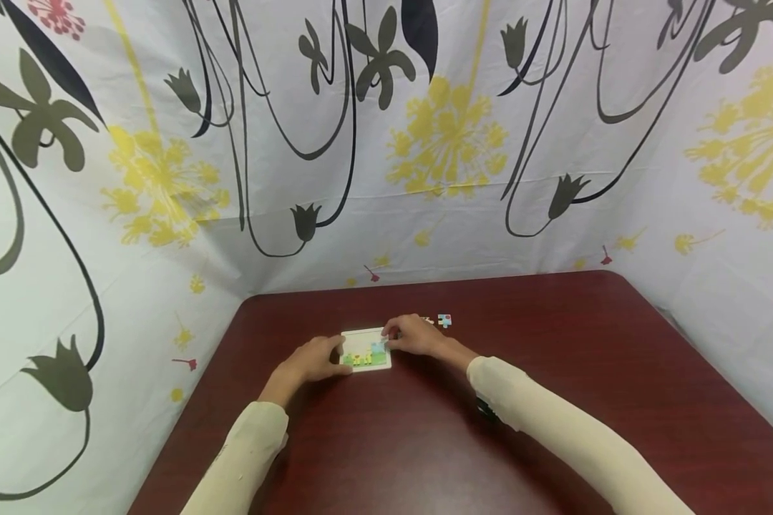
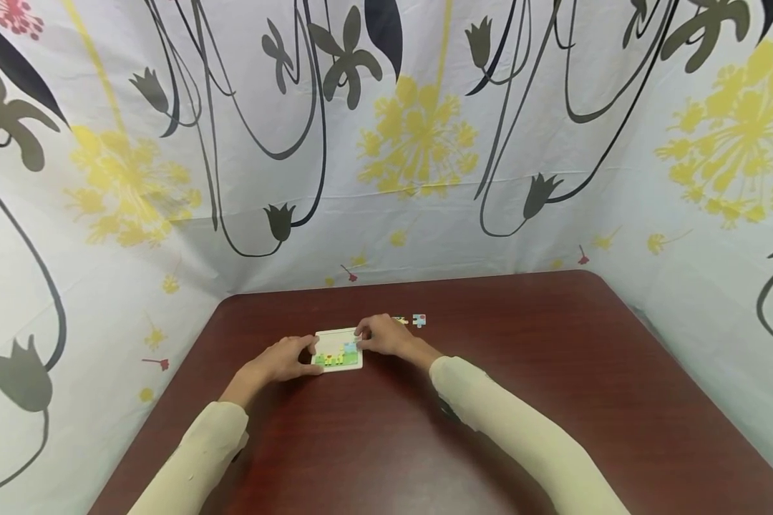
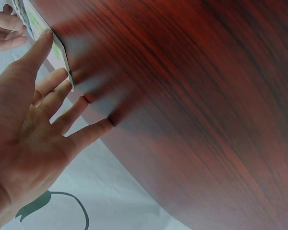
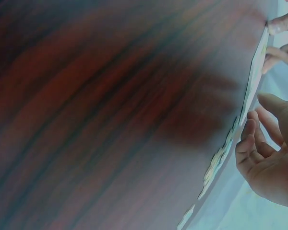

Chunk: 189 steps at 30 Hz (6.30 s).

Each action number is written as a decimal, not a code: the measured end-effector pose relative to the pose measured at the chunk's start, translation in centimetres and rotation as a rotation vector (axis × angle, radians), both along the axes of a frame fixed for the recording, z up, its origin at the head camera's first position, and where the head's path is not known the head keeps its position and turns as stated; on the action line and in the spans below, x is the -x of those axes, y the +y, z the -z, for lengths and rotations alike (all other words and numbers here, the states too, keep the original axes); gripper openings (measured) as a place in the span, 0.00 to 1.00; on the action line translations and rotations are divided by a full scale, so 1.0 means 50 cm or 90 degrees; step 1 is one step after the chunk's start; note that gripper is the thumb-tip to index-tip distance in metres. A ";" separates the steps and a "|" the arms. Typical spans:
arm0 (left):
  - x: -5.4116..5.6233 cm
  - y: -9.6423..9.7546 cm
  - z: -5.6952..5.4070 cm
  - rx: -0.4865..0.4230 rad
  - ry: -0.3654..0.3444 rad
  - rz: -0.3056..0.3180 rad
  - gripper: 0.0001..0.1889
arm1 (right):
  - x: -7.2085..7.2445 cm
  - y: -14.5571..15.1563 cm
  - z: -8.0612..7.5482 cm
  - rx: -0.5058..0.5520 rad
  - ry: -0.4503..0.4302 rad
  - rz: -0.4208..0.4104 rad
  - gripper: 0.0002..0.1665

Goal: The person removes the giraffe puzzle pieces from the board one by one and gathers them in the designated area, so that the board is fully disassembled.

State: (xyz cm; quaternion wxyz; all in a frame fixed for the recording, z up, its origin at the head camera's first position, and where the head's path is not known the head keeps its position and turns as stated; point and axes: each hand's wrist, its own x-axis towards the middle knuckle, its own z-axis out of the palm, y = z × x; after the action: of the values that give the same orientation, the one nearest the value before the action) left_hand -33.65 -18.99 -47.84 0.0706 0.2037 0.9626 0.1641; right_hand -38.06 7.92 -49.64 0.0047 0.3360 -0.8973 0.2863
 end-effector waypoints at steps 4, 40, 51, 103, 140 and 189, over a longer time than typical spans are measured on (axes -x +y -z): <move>0.000 0.002 0.002 0.004 0.000 0.010 0.21 | -0.004 -0.017 0.005 -0.015 -0.004 -0.007 0.12; 0.006 0.002 -0.001 0.019 -0.017 -0.013 0.23 | -0.011 -0.038 0.006 0.044 -0.013 -0.008 0.09; 0.005 0.006 -0.003 0.021 -0.014 -0.013 0.22 | -0.009 0.000 -0.021 0.085 -0.024 0.000 0.10; -0.008 0.001 -0.003 -0.001 0.000 -0.001 0.22 | -0.011 0.226 0.003 -0.029 -0.008 0.130 0.10; -0.004 -0.012 -0.020 0.024 -0.043 0.018 0.23 | -0.009 0.180 -0.015 -0.020 0.024 0.109 0.08; -0.001 -0.017 -0.014 0.021 -0.057 0.032 0.25 | -0.037 -0.129 0.005 -0.068 -0.015 -0.070 0.16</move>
State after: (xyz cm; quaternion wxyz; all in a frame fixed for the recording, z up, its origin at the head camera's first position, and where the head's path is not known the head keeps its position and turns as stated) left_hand -33.58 -19.82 -47.12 0.1209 0.2193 0.9556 0.1556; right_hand -36.21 1.45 -49.87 -0.0398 0.3810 -0.8916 0.2416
